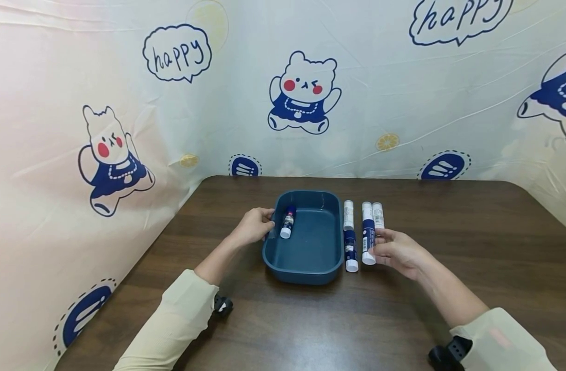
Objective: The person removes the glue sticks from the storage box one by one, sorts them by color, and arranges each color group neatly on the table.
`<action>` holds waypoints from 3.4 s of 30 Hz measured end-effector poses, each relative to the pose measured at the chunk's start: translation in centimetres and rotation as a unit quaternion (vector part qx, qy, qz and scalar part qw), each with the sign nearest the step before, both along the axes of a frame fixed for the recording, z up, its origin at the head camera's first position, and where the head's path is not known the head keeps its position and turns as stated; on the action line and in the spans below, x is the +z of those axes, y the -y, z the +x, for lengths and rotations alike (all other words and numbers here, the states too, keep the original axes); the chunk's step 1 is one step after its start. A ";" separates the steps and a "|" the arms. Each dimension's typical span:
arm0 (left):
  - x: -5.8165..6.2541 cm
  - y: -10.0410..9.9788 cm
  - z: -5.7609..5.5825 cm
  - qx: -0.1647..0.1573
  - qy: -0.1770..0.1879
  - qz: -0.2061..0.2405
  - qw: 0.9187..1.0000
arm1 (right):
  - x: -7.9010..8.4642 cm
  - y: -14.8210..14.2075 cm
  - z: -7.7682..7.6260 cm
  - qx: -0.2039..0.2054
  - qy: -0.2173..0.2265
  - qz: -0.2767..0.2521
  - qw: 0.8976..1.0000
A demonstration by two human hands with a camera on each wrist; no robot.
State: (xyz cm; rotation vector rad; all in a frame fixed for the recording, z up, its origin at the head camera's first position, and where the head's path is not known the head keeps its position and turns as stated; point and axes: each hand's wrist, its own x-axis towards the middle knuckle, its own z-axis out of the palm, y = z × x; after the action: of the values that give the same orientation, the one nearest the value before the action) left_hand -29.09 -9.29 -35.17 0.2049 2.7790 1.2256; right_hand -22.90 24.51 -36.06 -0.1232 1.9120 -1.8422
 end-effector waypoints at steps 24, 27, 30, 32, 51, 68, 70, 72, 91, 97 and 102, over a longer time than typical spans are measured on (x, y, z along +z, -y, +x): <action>0.0 0.0 0.0 0.001 0.001 -0.002 1.000 | -0.9 -0.2 -0.1 0.004 0.023 0.055 0.998; -0.1 0.0 -0.1 -0.001 0.000 -0.002 1.000 | -0.9 -0.1 -0.2 0.002 0.027 0.061 0.998; -0.2 0.0 -0.1 -0.002 -0.002 -0.001 1.000 | -0.9 -0.1 -0.2 0.002 0.032 0.069 0.997; -0.2 0.0 -0.2 -0.002 -0.002 0.000 1.000 | -0.9 0.0 -0.3 0.002 0.033 0.076 0.997; -0.1 0.0 -0.1 -0.003 -0.002 0.004 1.000 | -0.5 1.1 -0.6 -0.004 0.035 0.128 0.991; 0.0 -0.1 0.0 0.001 0.000 0.001 1.000 | -0.3 2.2 -0.6 -0.017 -0.003 0.196 0.980; 0.0 -0.1 0.0 0.002 0.002 0.003 1.000 | -0.2 2.3 -0.5 -0.020 -0.005 0.201 0.979; 0.0 -0.1 0.0 0.003 0.004 0.006 1.000 | -0.2 2.4 -0.5 -0.021 -0.007 0.204 0.979; 0.0 -0.1 0.0 0.006 0.006 0.000 1.000 | -0.2 2.7 -0.7 -0.030 0.002 0.221 0.975; -0.1 -0.1 0.0 0.003 0.003 0.001 1.000 | -0.1 2.5 -0.6 -0.030 0.001 0.222 0.975; 0.0 -0.1 0.0 0.003 0.001 0.002 1.000 | 0.2 2.4 -0.6 -0.035 -0.010 0.224 0.974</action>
State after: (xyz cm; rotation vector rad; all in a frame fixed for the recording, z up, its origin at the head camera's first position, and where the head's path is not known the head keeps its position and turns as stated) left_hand -29.09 -9.20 -35.21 0.1958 2.7769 1.2316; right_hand -23.50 22.14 -35.90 0.0770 2.3185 -1.4071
